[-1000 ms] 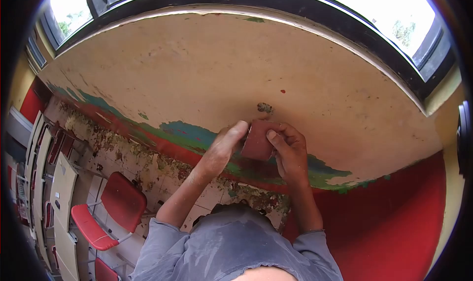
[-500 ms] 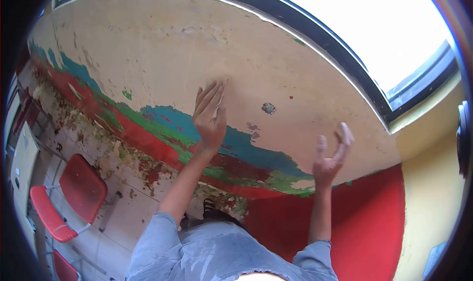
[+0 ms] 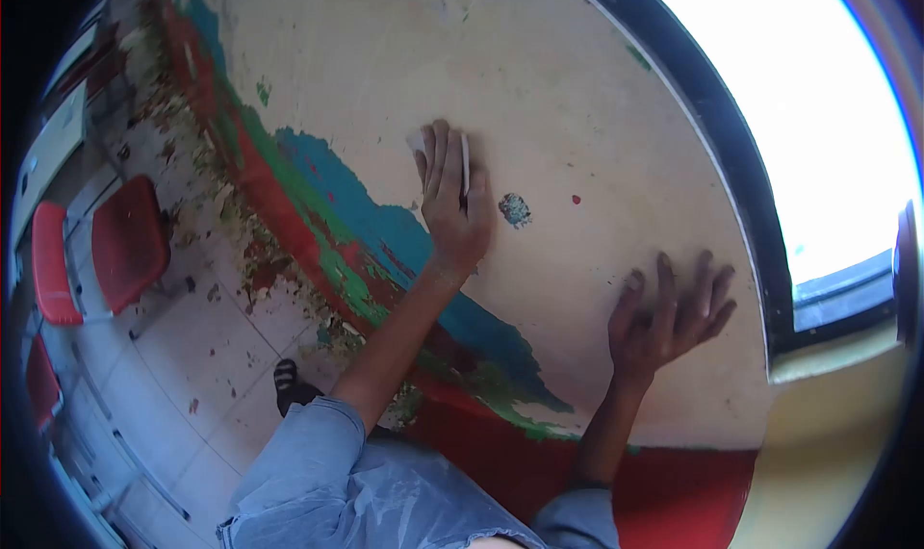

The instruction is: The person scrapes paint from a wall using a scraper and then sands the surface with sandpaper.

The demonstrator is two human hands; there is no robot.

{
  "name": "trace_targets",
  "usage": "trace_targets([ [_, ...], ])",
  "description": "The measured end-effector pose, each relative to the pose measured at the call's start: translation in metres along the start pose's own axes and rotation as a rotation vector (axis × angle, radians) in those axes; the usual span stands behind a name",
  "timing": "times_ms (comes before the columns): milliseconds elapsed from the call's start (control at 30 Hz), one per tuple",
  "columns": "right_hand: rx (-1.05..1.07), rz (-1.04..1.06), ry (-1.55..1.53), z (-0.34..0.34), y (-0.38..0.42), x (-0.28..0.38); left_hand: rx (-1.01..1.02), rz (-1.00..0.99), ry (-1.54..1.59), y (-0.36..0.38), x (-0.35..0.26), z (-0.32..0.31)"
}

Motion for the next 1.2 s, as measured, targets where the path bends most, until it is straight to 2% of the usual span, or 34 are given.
trace_targets([
  [67, -0.039, -0.008, -0.083, 0.002, 0.006, -0.002, -0.006, 0.095, -0.014, -0.001, -0.002, -0.002],
  [167, -0.028, 0.006, -0.178, 0.003, 0.018, -0.004, 0.077, 0.132, -0.175, 0.007, -0.024, -0.015],
  [233, -0.036, 0.051, -0.285, 0.007, 0.029, -0.007, 0.327, -0.168, -0.212, 0.050, -0.052, -0.040],
  [300, -0.077, 0.126, -0.444, 0.015, 0.042, -0.020, 0.393, -0.839, -0.545, 0.092, -0.079, -0.053],
  [367, -0.141, 0.122, -0.506, 0.025, 0.047, -0.031, 0.401, -0.873, -0.593, 0.088, -0.063, -0.047],
  [433, -0.190, 0.114, -0.539, 0.032, 0.051, -0.042, 0.350, -0.278, -0.340, 0.037, -0.005, -0.027],
  [500, -0.234, 0.080, -0.533, 0.039, 0.055, -0.049, 0.245, -0.223, -0.305, 0.035, -0.014, -0.024],
  [533, -0.222, 0.101, -0.512, 0.038, 0.056, -0.048, 0.191, -0.203, -0.286, 0.035, -0.019, -0.025],
  [600, -0.198, 0.141, -0.471, 0.036, 0.056, -0.043, 0.509, -0.215, 0.052, 0.089, -0.059, -0.049],
  [667, -0.203, 0.131, -0.479, 0.035, 0.052, -0.041, 0.551, -0.329, 0.117, 0.097, -0.050, -0.051],
  [733, -0.210, 0.145, -0.496, 0.033, 0.051, -0.040, 0.340, -0.482, -0.226, 0.057, -0.036, -0.030],
  [767, -0.215, 0.158, -0.503, 0.032, 0.052, -0.041, 0.132, -0.301, -0.393, 0.027, 0.003, -0.016],
  [900, -0.186, 0.129, -0.423, 0.030, 0.053, -0.038, 0.312, -0.255, -0.220, 0.060, -0.040, -0.043],
  [1000, -0.260, 0.083, -0.483, 0.032, 0.053, -0.041, 0.524, -0.420, -0.012, 0.082, -0.063, -0.054],
  [1067, -0.271, 0.159, -0.513, 0.034, 0.056, -0.043, 0.661, -0.512, 0.123, 0.103, -0.073, -0.059],
  [1100, -0.278, 0.195, -0.525, 0.035, 0.059, -0.043, 0.368, -0.573, -0.159, 0.079, -0.044, -0.036],
  [1167, -0.291, 0.179, -0.548, 0.033, 0.062, -0.046, 0.169, -0.344, -0.300, 0.065, 0.025, -0.042],
  [1200, -0.293, 0.167, -0.558, 0.033, 0.064, -0.046, 0.149, -0.315, -0.254, 0.063, 0.011, -0.034],
])
Point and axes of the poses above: each hand's wrist, its own y-axis away from the middle knuckle, its own z-axis out of the back of the hand, x = y × z, the point moved 9 cm from there along -y, towards the middle knuckle, and after that the axes turned 3 degrees about x, right-handed, at the moved point
